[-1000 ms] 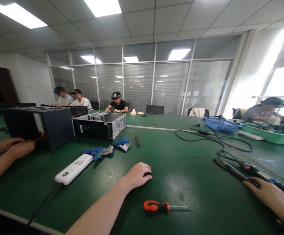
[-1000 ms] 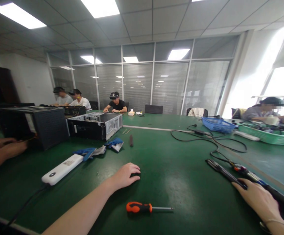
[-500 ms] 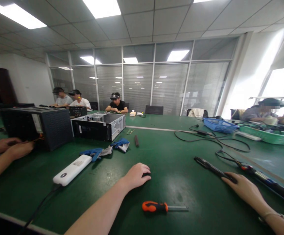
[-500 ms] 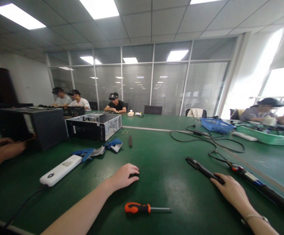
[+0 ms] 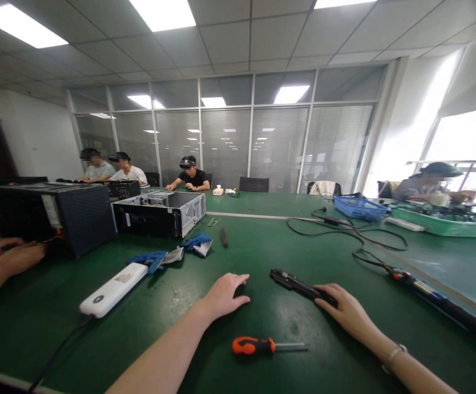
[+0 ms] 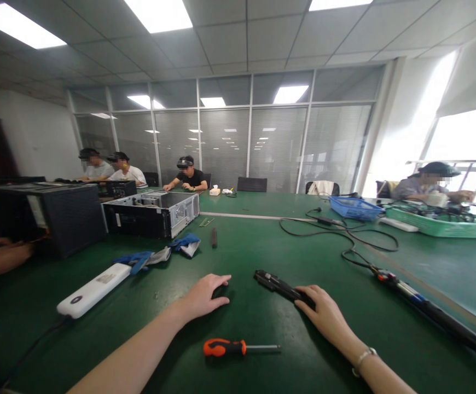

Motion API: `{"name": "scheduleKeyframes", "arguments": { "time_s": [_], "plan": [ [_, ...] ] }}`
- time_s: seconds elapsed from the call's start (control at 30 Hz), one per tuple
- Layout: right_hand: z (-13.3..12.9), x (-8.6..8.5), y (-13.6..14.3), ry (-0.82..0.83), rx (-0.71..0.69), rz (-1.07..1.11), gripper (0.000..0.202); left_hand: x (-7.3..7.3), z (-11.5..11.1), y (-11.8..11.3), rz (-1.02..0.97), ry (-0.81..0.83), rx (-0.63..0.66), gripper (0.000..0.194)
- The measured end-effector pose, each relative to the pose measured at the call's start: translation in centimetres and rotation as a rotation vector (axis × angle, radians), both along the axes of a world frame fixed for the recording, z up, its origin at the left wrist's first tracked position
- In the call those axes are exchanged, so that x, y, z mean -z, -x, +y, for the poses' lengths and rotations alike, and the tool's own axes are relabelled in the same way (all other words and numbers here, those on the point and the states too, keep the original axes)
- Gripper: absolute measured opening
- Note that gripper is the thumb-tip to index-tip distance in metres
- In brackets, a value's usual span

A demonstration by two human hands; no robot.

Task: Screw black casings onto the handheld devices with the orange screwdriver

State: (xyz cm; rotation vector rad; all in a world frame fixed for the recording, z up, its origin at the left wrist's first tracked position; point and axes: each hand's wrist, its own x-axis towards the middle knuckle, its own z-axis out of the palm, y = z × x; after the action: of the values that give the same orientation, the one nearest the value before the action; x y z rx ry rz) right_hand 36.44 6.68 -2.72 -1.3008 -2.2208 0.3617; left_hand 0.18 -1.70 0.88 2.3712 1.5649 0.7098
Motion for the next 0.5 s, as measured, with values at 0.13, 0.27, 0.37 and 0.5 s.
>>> {"name": "scheduleKeyframes", "arguments": {
  "time_s": [0.13, 0.27, 0.37, 0.5],
  "plan": [
    [-1.3, -0.6, 2.1, 0.027, -0.088, 0.0, 0.041, 0.4, 0.2, -0.1, -0.033, 0.013, -0.025, 0.073],
    [-2.7, -1.1, 4.1, 0.045, -0.198, -0.009, 0.039, 0.3, 0.2, -0.3, -0.08, 0.012, -0.021, 0.078],
    [-4.0, -1.7, 5.6, 0.055, -0.262, -0.003, 0.036, 0.0, 0.1, -0.4, -0.067, 0.0, 0.02, 0.063],
    [-5.1, -2.3, 6.6, 0.072, -0.315, 0.018, 0.035, -0.5, 0.1, -0.3, -0.036, 0.008, 0.065, 0.042]
  ]
}}
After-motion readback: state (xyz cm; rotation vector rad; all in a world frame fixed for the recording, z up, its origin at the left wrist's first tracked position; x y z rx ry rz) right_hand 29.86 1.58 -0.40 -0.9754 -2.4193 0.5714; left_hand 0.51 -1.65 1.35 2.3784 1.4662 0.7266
